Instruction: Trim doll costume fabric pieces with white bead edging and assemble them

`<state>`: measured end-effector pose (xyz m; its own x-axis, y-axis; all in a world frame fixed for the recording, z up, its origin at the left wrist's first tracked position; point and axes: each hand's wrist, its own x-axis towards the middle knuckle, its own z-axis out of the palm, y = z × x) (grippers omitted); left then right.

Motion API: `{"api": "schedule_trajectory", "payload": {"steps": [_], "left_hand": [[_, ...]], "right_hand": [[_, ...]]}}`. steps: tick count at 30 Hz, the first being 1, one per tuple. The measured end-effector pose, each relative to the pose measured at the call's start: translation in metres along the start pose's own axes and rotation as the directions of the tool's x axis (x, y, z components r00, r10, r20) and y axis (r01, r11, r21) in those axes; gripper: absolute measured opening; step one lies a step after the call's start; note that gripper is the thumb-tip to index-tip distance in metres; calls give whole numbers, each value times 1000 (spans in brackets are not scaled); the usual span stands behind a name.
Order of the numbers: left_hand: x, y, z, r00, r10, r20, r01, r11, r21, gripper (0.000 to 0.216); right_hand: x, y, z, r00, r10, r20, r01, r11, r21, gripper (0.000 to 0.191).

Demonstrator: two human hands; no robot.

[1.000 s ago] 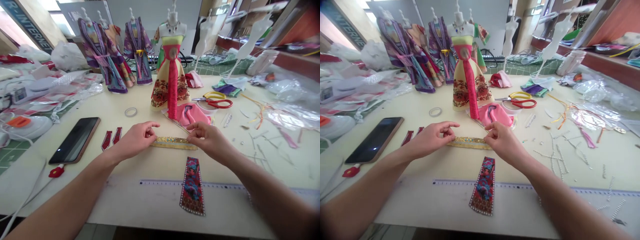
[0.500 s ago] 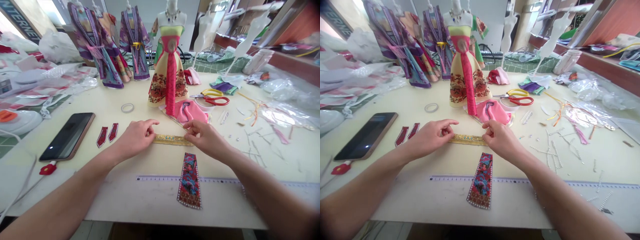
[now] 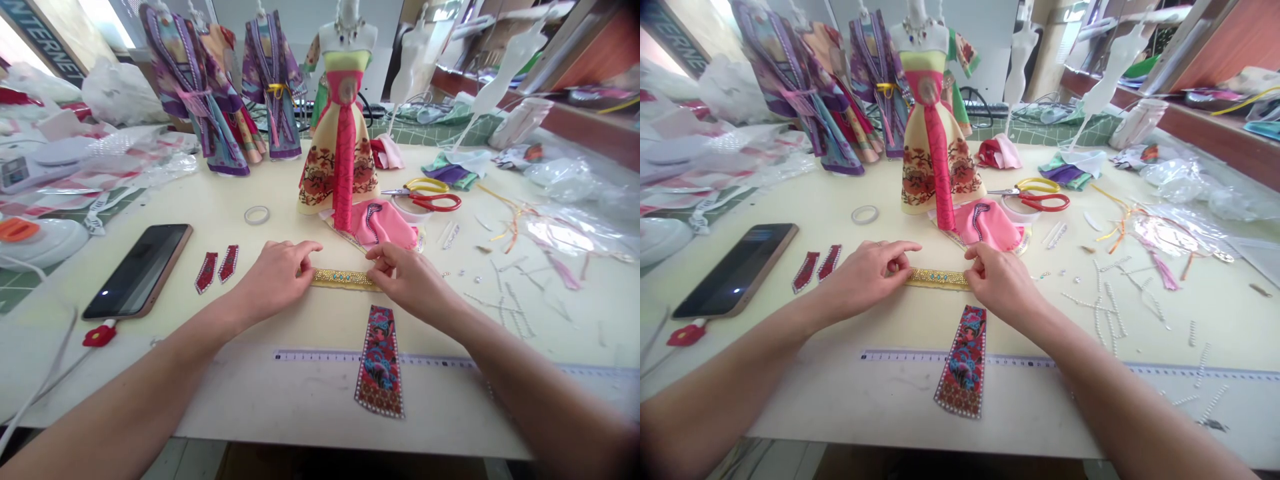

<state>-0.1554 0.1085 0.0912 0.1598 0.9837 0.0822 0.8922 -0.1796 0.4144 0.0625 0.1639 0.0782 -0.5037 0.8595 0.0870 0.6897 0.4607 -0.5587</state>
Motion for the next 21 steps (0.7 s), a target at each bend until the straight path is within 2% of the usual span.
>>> {"api": "schedule_trajectory", "payload": {"steps": [21], "left_hand": [[0,0,3,999,36,3,-37,997,70,35]], "right_hand": [[-1,-4,4,993,-105,-58,95,984,-153,21]]}}
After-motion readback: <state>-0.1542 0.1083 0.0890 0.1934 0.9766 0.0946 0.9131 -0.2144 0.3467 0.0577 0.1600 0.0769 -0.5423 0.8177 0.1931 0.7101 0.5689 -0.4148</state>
